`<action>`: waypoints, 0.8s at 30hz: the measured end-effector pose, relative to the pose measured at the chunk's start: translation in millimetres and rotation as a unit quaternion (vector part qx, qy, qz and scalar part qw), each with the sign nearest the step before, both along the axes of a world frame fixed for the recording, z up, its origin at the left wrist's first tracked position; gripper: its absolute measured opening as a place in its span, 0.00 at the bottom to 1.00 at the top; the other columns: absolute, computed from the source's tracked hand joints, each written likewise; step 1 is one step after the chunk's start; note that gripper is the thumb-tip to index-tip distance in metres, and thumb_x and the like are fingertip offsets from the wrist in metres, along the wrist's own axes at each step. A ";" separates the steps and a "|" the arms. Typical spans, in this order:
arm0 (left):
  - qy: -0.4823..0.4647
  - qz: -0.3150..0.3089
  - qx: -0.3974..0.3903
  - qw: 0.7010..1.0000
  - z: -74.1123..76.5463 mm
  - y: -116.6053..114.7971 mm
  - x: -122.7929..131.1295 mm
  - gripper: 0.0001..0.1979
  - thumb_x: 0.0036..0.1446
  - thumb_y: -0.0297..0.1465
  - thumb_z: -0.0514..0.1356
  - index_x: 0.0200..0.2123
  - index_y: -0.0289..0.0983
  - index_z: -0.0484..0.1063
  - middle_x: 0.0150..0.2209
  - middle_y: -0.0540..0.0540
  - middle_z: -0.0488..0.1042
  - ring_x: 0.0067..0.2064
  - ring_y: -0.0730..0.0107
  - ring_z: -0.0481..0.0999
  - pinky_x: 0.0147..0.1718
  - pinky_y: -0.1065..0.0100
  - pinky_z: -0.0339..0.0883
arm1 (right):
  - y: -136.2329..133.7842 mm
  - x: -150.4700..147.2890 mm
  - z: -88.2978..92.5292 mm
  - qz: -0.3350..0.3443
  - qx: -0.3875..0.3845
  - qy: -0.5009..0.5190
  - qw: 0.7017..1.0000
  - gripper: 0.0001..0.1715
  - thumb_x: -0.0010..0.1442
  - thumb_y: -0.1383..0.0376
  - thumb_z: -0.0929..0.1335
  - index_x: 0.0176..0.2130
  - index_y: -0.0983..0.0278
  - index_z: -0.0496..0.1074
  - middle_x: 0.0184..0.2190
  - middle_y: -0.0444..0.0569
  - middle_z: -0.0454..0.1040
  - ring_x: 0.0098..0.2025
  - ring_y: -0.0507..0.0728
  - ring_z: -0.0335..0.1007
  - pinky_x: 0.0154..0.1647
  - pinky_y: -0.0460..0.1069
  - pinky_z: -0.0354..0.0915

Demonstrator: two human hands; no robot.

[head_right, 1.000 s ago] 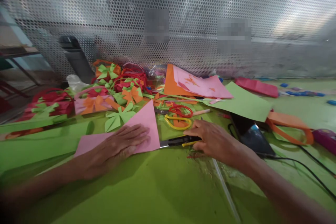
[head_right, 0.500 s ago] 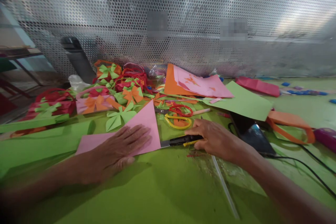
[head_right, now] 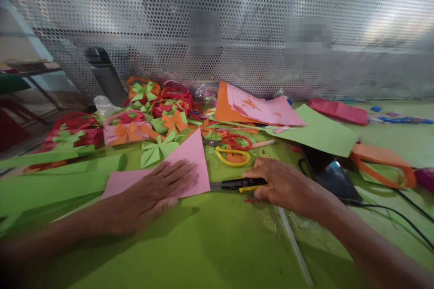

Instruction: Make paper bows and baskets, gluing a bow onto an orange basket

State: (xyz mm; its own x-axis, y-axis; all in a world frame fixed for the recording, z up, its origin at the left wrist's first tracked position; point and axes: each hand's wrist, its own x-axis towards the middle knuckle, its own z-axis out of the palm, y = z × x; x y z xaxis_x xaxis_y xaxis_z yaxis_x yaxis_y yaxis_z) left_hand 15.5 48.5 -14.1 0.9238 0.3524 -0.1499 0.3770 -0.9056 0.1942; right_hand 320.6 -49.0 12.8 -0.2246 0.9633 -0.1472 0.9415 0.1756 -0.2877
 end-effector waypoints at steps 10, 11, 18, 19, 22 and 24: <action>0.005 0.006 0.001 1.000 -2.4 1.0 0.7 0.26 0.68 0.42 0.37 0.67 0.46 0.36 0.68 0.52 0.34 0.68 0.63 0.32 0.64 0.53 0.26 | -4.0 -3.8 0.1 -0.015 0.004 -0.013 1.000 0.21 0.54 0.67 0.66 0.49 0.60 0.75 0.39 0.53 0.71 0.41 0.63 0.69 0.41 0.54 0.62; 0.003 0.007 -0.002 1.000 -1.9 0.7 0.9 0.26 0.68 0.42 0.37 0.67 0.46 0.36 0.68 0.52 0.35 0.68 0.63 0.32 0.64 0.54 0.26 | -4.9 -3.4 -0.7 -0.016 0.004 -0.019 1.000 0.22 0.55 0.68 0.65 0.49 0.59 0.74 0.40 0.54 0.71 0.42 0.63 0.69 0.41 0.54 0.62; 0.005 0.008 0.002 1.000 -1.2 -1.2 -0.1 0.27 0.68 0.42 0.37 0.67 0.45 0.35 0.68 0.51 0.33 0.68 0.63 0.32 0.64 0.53 0.26 | -4.9 -8.7 -1.2 -0.031 -0.021 -0.024 0.999 0.24 0.57 0.65 0.65 0.53 0.61 0.72 0.43 0.57 0.70 0.45 0.66 0.67 0.45 0.58 0.62; 0.006 0.007 0.004 1.000 -1.4 -1.3 -0.4 0.27 0.68 0.42 0.36 0.67 0.45 0.35 0.68 0.51 0.33 0.68 0.64 0.31 0.64 0.53 0.26 | -4.6 -9.8 -0.1 -0.028 -0.027 -0.022 0.999 0.23 0.57 0.65 0.65 0.53 0.61 0.72 0.43 0.57 0.70 0.46 0.66 0.67 0.46 0.58 0.62; 0.006 0.006 0.001 1.000 -1.6 -2.6 0.3 0.27 0.67 0.43 0.37 0.67 0.45 0.34 0.68 0.50 0.33 0.68 0.64 0.31 0.64 0.53 0.27 | -4.2 -11.8 3.4 -0.032 -0.041 -0.017 0.998 0.23 0.57 0.66 0.65 0.52 0.61 0.72 0.45 0.58 0.70 0.47 0.66 0.67 0.47 0.59 0.61; 0.007 0.014 -0.005 1.000 -2.0 -4.9 2.9 0.28 0.67 0.44 0.37 0.67 0.44 0.33 0.68 0.49 0.32 0.68 0.63 0.31 0.64 0.52 0.29 | -3.4 -12.5 4.1 -0.034 -0.044 -0.019 0.998 0.23 0.57 0.66 0.65 0.53 0.62 0.72 0.45 0.59 0.70 0.46 0.66 0.67 0.47 0.59 0.61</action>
State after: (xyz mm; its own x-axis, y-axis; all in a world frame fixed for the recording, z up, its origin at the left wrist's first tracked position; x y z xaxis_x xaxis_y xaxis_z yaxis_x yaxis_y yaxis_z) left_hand 18.5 43.6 -16.1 0.9112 0.3770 -0.1660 0.4054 -0.8923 0.1988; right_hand 308.0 -52.4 16.9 -0.1508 0.9590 -0.2401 0.9612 0.0855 -0.2624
